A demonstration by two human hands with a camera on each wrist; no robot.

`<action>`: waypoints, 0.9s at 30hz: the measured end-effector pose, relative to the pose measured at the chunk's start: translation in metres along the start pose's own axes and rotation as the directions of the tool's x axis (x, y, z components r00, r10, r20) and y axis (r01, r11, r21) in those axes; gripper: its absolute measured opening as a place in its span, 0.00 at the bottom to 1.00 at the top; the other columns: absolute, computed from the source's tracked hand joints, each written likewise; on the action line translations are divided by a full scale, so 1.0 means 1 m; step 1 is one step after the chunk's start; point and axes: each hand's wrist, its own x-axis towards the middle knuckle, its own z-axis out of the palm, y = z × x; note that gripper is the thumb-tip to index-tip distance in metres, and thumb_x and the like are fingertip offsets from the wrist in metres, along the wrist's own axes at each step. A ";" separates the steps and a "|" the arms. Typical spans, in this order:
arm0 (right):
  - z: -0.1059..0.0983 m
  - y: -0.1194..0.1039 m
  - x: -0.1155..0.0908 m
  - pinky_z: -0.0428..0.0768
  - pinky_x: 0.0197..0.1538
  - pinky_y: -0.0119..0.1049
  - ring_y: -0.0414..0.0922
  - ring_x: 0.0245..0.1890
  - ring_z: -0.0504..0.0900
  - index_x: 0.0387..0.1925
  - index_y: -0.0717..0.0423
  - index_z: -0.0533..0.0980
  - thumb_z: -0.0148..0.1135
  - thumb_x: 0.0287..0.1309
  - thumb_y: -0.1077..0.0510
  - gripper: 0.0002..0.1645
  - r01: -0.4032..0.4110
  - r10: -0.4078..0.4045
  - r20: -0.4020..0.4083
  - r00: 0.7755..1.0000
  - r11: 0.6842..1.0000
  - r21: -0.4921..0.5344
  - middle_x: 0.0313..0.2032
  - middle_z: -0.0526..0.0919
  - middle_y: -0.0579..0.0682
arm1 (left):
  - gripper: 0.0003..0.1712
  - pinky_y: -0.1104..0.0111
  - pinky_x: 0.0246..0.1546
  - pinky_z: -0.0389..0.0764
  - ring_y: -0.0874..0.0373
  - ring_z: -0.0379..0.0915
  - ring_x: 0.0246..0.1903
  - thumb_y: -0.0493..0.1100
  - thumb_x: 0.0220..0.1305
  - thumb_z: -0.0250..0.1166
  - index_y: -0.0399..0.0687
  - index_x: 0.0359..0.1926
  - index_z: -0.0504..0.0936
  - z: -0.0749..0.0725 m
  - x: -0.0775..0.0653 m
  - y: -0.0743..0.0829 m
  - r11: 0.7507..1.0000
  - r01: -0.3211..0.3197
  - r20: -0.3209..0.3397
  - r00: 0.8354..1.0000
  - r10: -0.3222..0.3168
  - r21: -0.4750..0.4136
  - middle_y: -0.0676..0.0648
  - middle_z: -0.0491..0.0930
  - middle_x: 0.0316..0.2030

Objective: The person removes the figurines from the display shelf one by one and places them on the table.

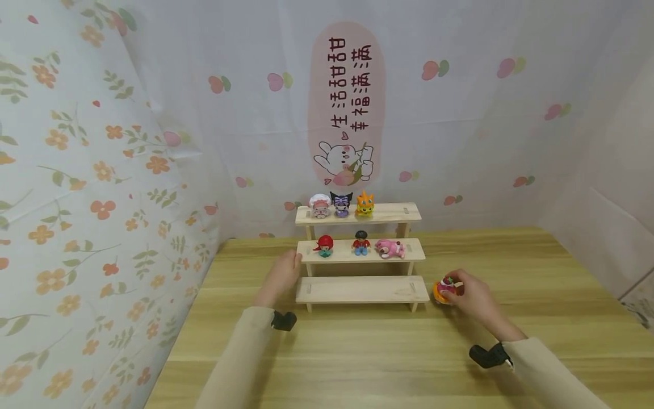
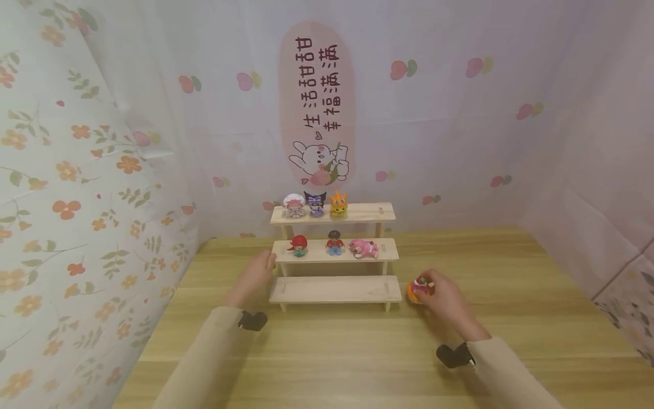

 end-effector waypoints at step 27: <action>-0.002 -0.002 0.005 0.80 0.32 0.43 0.53 0.36 0.81 0.53 0.70 0.71 0.66 0.55 0.56 0.28 -0.001 0.004 0.063 0.998 0.999 -0.046 0.45 0.79 0.68 | 0.17 0.65 0.26 0.67 0.55 0.62 0.24 0.43 0.75 0.43 0.37 0.35 0.71 0.001 -0.001 -0.002 0.999 -0.036 -0.022 0.999 0.036 -0.029 0.47 0.63 0.22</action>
